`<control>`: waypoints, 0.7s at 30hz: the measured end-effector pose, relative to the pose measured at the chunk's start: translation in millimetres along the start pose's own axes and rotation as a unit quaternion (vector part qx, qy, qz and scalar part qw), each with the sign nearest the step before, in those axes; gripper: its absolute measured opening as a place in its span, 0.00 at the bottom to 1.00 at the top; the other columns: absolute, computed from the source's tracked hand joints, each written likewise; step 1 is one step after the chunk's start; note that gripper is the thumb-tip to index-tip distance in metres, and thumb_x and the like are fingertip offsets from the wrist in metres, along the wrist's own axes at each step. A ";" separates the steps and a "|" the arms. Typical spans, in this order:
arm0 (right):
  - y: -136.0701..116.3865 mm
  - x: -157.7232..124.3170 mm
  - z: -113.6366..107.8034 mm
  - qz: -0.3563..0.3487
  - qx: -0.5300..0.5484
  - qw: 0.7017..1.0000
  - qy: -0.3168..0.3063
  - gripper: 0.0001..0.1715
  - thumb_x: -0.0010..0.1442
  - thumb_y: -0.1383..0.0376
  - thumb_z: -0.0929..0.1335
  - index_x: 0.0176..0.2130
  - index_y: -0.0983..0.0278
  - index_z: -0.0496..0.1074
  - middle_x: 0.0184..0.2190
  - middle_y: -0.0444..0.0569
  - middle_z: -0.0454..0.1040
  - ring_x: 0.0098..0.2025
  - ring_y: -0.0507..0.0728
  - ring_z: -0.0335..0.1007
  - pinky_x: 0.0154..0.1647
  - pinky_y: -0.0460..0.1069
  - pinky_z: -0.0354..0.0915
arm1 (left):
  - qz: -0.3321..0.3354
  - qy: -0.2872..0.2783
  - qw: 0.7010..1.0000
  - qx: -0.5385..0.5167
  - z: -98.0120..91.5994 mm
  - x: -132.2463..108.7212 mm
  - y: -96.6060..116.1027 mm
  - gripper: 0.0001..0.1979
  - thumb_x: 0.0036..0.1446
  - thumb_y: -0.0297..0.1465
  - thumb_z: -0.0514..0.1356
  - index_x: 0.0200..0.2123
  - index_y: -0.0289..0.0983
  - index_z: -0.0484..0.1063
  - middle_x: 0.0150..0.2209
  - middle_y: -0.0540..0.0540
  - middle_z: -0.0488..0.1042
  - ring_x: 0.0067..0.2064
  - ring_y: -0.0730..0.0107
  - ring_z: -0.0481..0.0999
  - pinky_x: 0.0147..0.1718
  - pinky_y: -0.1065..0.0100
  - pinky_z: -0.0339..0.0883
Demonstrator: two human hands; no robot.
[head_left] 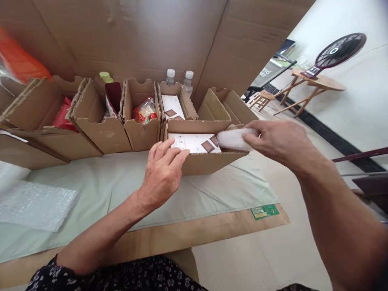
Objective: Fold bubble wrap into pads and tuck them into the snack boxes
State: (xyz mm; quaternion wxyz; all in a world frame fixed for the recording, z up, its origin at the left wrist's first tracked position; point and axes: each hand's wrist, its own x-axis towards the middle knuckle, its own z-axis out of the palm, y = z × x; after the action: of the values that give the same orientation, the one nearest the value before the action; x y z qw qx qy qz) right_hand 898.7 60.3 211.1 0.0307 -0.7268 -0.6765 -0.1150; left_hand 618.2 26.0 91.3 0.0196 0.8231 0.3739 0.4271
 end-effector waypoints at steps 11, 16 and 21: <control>-24.8 62.4 73.2 -0.139 0.020 0.977 -0.160 0.12 0.52 0.68 0.74 0.20 0.62 0.73 0.19 0.48 0.71 0.27 0.57 0.70 0.36 0.54 0.65 | 0.013 0.034 0.999 -0.019 7.0 0.2 -2.7 0.24 0.63 0.18 0.54 0.59 0.41 0.73 0.47 0.42 0.80 0.65 0.49 0.70 0.63 0.45 0.63; -11.4 30.8 39.2 -0.138 0.097 0.983 -0.066 0.10 0.59 0.68 0.68 0.37 0.62 0.81 0.34 0.49 0.81 0.32 0.56 0.73 0.39 0.52 0.67 | 0.022 0.041 0.999 -0.028 4.5 -2.0 -1.7 0.25 0.63 0.19 0.56 0.61 0.41 0.70 0.54 0.39 0.77 0.67 0.49 0.69 0.63 0.45 0.66; 23.7 -50.5 35.5 0.073 0.270 0.939 0.199 0.16 0.62 0.61 0.69 0.46 0.64 0.81 0.37 0.53 0.82 0.34 0.56 0.75 0.41 0.53 0.69 | -0.058 0.076 0.992 -0.087 3.6 -27.4 -9.4 0.39 0.62 0.23 0.61 0.73 0.46 0.54 0.76 0.37 0.50 0.75 0.47 0.55 0.69 0.44 0.60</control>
State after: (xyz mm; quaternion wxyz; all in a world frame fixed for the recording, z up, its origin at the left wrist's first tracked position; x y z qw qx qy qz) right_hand 923.7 16.1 168.7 0.3685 -0.7009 -0.6070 -0.0681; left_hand 605.4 16.4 66.9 0.0874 0.7605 0.3825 0.5174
